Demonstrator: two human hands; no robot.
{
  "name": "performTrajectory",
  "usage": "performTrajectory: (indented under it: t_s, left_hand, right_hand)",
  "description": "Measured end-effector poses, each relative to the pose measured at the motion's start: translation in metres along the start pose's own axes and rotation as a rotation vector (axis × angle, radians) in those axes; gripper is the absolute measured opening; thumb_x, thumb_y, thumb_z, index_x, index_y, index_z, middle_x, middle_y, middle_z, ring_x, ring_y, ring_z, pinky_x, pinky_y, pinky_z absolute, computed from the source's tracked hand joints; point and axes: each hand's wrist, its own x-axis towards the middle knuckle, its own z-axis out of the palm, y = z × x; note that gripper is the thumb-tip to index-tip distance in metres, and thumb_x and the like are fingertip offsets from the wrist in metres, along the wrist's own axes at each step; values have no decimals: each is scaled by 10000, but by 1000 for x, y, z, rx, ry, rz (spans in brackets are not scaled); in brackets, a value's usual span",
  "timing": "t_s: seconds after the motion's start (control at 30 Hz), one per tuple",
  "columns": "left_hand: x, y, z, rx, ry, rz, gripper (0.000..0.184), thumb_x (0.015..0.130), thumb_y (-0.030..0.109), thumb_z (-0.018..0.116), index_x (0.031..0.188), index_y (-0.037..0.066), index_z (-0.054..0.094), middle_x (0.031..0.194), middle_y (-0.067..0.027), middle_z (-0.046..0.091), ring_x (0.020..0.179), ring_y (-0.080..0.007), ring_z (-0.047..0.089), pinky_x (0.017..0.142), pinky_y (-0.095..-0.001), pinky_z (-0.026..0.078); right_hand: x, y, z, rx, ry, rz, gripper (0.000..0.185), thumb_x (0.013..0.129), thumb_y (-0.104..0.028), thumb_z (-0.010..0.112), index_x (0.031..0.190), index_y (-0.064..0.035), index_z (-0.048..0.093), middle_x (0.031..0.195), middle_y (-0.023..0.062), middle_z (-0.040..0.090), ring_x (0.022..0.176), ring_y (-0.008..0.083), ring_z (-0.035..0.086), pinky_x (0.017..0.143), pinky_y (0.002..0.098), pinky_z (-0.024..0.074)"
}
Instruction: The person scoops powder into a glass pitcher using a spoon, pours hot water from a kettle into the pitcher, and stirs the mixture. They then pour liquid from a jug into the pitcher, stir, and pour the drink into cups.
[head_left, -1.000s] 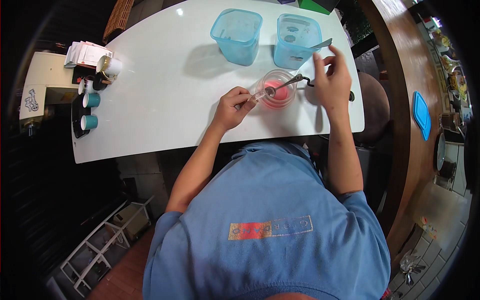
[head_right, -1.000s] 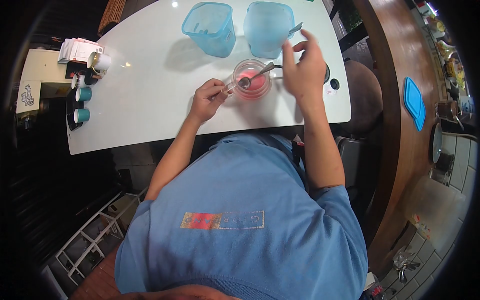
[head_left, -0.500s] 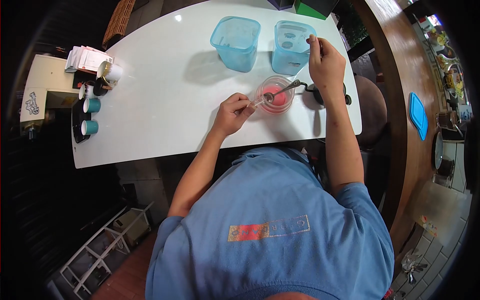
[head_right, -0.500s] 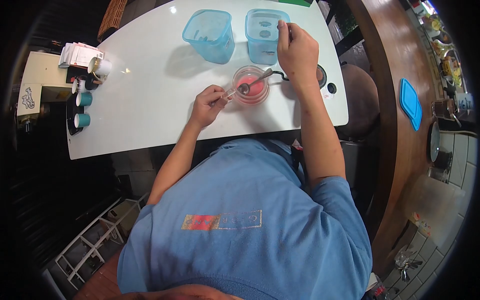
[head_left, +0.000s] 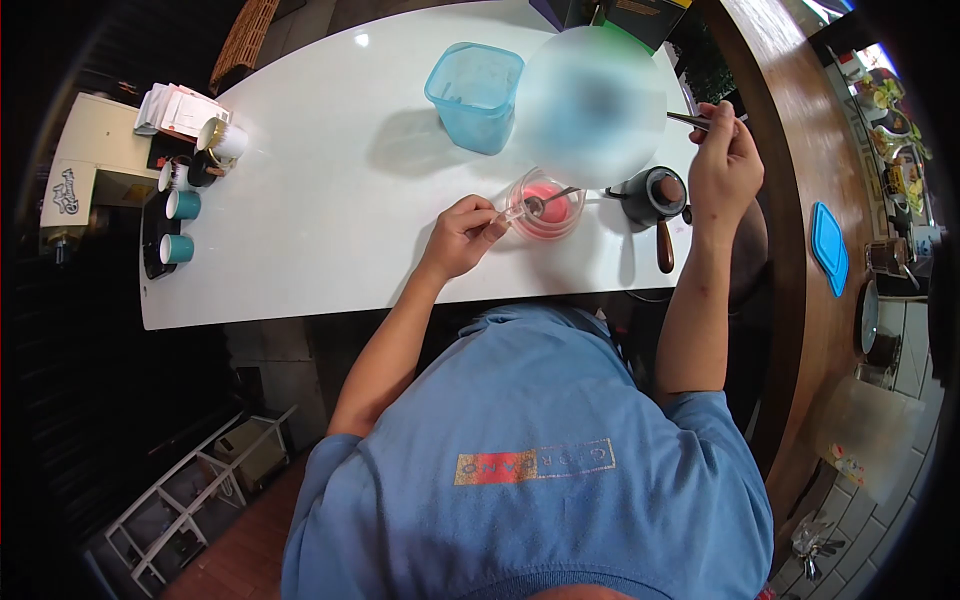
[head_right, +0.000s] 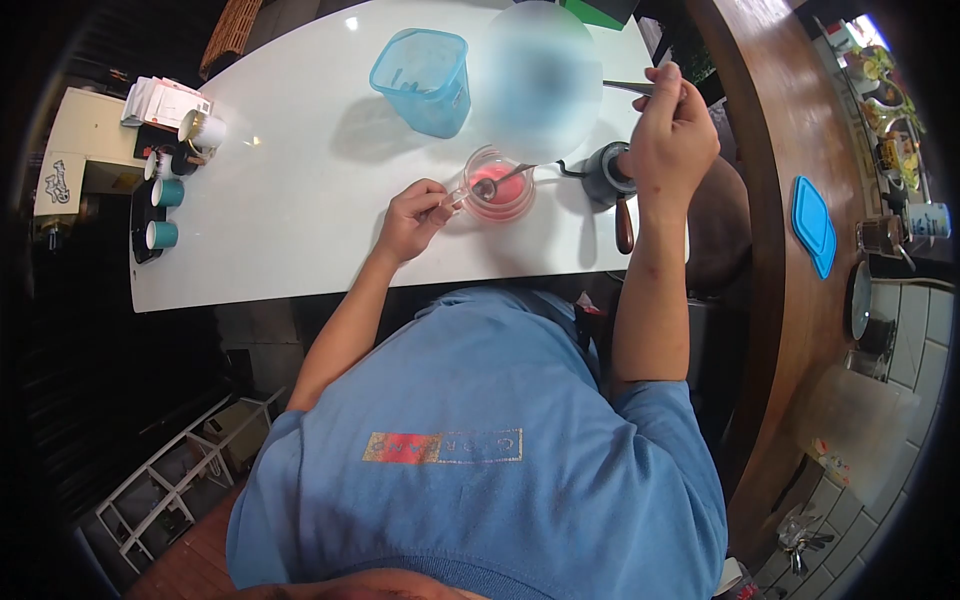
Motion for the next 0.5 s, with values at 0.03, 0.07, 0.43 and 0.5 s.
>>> performTrajectory:
  t_s: [0.03, 0.07, 0.43, 0.5]
  left_hand:
    - [0, 0, 0, -1, 0, 0, 193, 857, 207, 702, 873, 15, 692, 822, -30, 580, 622, -102, 507, 565, -242, 413]
    - [0, 0, 0, -4, -1, -7, 200, 859, 212, 701, 874, 12, 691, 820, -27, 579, 616, -97, 499, 561, -238, 408]
    - [-1, -5, 1, -33, -7, -51, 229, 860, 238, 703, 874, 9, 690, 817, -16, 570, 605, -85, 466, 550, -234, 393]
    - [-2, -3, 1, -16, -4, -62, 235, 860, 241, 702, 872, 7, 689, 816, -17, 570, 616, -87, 480, 557, -234, 398]
  right_hand:
    - [0, 0, -3, 45, 6, 23, 363, 964, -318, 519, 916, -5, 697, 634, 40, 634, 620, 76, 598, 580, 227, 434]
    - [-1, 1, -5, 84, 16, 12, 367, 970, -318, 512, 930, 0, 691, 649, 32, 638, 595, 55, 564, 560, 214, 405]
    - [-6, -1, -14, 282, 26, 37, 359, 987, -291, 499, 939, 17, 677, 649, 17, 608, 551, 21, 466, 523, 181, 339]
    - [-10, -3, -21, 326, 28, 33, 359, 992, -283, 491, 936, 21, 673, 651, 15, 602, 561, 25, 472, 526, 181, 343]
